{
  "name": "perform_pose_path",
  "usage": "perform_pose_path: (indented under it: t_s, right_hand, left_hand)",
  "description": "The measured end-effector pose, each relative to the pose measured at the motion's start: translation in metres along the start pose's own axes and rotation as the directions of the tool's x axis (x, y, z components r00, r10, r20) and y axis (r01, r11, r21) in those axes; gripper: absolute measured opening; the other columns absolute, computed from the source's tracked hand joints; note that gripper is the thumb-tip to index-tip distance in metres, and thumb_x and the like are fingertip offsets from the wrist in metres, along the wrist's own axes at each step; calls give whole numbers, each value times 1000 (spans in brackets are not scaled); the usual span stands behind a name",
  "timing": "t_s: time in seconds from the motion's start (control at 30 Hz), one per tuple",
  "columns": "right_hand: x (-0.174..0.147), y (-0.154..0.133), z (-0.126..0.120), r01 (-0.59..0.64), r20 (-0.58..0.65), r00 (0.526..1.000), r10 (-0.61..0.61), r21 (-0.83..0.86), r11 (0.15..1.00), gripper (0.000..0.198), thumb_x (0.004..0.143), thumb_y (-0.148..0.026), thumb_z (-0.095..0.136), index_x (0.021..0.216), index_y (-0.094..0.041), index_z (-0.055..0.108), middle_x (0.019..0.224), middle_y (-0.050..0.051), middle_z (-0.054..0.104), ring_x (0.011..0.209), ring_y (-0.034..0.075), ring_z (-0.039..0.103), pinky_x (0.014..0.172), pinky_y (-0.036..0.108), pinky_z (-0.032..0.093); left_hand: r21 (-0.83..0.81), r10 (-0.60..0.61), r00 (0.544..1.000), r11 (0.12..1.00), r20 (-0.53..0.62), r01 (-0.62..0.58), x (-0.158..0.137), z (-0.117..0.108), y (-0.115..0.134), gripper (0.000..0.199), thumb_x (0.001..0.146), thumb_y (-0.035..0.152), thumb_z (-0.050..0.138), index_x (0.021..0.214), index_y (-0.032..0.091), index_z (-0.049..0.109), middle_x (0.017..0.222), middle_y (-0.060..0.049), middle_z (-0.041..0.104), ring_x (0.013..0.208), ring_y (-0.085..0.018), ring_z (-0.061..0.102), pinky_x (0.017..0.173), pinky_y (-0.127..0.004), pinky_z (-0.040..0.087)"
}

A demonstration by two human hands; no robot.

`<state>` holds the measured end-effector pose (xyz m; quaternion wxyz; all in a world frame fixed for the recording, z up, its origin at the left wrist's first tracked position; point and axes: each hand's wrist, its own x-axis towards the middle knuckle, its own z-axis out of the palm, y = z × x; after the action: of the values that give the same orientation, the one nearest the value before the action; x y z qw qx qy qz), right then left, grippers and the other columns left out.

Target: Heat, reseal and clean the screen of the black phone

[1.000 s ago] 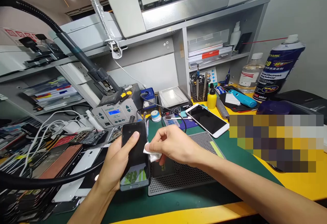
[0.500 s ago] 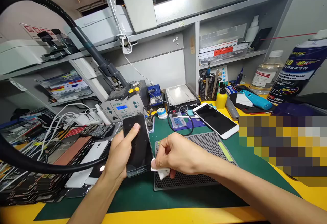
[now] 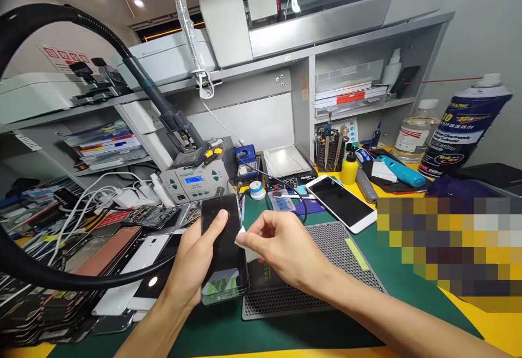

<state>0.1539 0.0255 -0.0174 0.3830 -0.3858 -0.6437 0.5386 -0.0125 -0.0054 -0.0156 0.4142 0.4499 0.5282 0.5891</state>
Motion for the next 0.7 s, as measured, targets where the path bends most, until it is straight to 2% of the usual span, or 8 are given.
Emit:
perform_pose_path:
  t_s: [0.1,0.23,0.33,0.53,0.7]
  right_hand:
    - [3,-4,-3,62,-81,995,-59,35,997,31,77,-42,82,71,-16,65,64,-2,61,59,11,54,55,23,50]
    - [8,-13,-17,129,-164,979,-118,58,990,34,73,-44,85,69,-16,67,63,-2,61,59,11,53,55,23,52]
    - [12,-18,-30,148,-191,973,-129,89,985,36,71,-46,86,70,-16,67,65,-1,64,60,12,56,56,25,54]
    - [16,-21,-43,101,-82,992,-98,29,994,36,72,-46,85,70,-14,69,64,-1,66,59,11,58,57,24,48]
    - [15,-17,-37,76,-51,996,-78,-42,996,36,74,-48,83,68,-15,70,61,-1,63,56,11,52,55,25,40]
  left_hand:
    - [1,0,996,1000,84,0,-3,1,0,44,93,50,64,130,27,65,125,-3,72,118,-24,63,102,-35,48]
    - [13,-24,976,1000,215,22,-8,2,2,50,91,49,66,134,25,62,120,-5,73,108,-25,66,91,-35,54]
    - [66,-20,947,998,321,-1,-11,2,4,44,94,49,62,131,24,65,121,-5,73,105,-23,66,91,-33,52]
    - [149,-33,870,988,491,-46,-11,1,6,38,97,47,59,127,24,67,116,-2,72,104,-20,63,96,-30,48]
    - [161,-95,774,987,626,-9,-10,1,6,39,95,47,60,122,20,68,104,-4,71,96,-22,62,92,-34,50]
